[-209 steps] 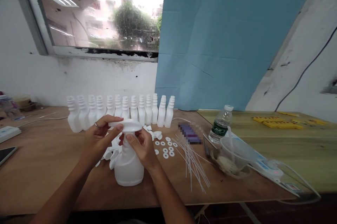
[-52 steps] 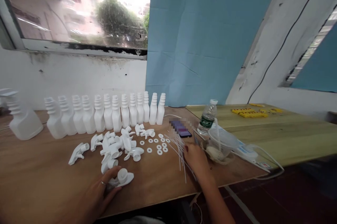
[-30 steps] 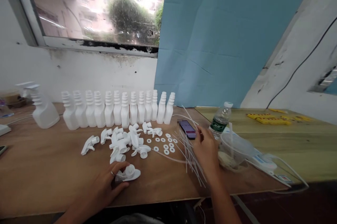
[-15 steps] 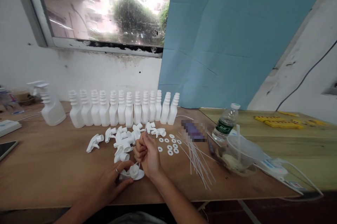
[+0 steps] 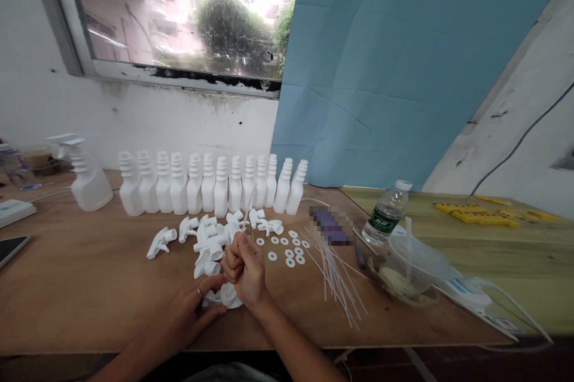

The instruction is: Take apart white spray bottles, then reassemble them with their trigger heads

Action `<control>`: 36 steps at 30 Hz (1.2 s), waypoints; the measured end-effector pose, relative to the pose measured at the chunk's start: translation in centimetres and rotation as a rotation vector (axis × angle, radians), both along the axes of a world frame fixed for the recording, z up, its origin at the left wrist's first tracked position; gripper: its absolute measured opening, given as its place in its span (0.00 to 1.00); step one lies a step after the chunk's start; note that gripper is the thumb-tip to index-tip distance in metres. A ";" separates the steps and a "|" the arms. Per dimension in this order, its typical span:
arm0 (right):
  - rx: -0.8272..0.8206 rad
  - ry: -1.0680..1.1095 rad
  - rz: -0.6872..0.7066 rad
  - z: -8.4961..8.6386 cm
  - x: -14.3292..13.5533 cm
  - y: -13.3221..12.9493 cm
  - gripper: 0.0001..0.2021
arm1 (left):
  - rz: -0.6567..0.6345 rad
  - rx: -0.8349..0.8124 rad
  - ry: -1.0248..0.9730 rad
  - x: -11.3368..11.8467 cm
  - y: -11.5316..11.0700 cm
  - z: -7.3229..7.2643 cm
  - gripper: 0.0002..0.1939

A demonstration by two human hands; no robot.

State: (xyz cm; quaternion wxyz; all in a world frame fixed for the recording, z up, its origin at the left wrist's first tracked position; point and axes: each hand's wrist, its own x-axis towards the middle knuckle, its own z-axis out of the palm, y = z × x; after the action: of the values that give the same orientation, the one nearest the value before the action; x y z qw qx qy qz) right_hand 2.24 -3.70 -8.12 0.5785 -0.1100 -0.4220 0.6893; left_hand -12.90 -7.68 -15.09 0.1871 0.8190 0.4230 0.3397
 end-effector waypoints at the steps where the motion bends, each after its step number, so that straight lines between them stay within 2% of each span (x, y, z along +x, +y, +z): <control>1: 0.007 0.002 0.014 -0.1 0.0 0.0 0.25 | 0.001 0.000 0.001 0.0 0.0 0.0 0.19; 6: 0.011 -0.005 0.095 -0.8 0.0 -0.4 0.25 | 0.003 0.018 0.003 0.0 0.0 -0.1 0.19; 13: -0.019 0.001 0.035 -1.4 -0.1 -0.9 0.27 | 0.007 0.003 0.009 0.0 -0.1 0.4 0.18; 20: -0.027 0.019 0.015 -1.5 -0.3 -0.4 0.27 | 0.014 -0.033 -0.005 0.0 -0.1 0.2 0.19; 24: -0.049 -0.024 0.001 -1.7 -0.3 -0.3 0.28 | 0.009 -0.047 -0.016 0.0 -0.1 0.1 0.20; 31: -0.076 -0.138 -0.032 -2.0 -1.0 -0.5 0.29 | -0.021 -0.072 -0.027 0.1 -0.1 0.3 0.15; 36: -0.124 -0.201 -0.101 -2.6 -1.5 -0.5 0.28 | -0.051 -0.123 -0.082 0.3 -0.2 1.0 0.14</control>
State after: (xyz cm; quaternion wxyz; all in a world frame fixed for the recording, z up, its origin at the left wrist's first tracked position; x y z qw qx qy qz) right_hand 0.74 -4.24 -10.72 0.5593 -0.2354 -0.4283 0.6696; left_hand -12.63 -7.86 -14.08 0.2631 0.8017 0.4140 0.3415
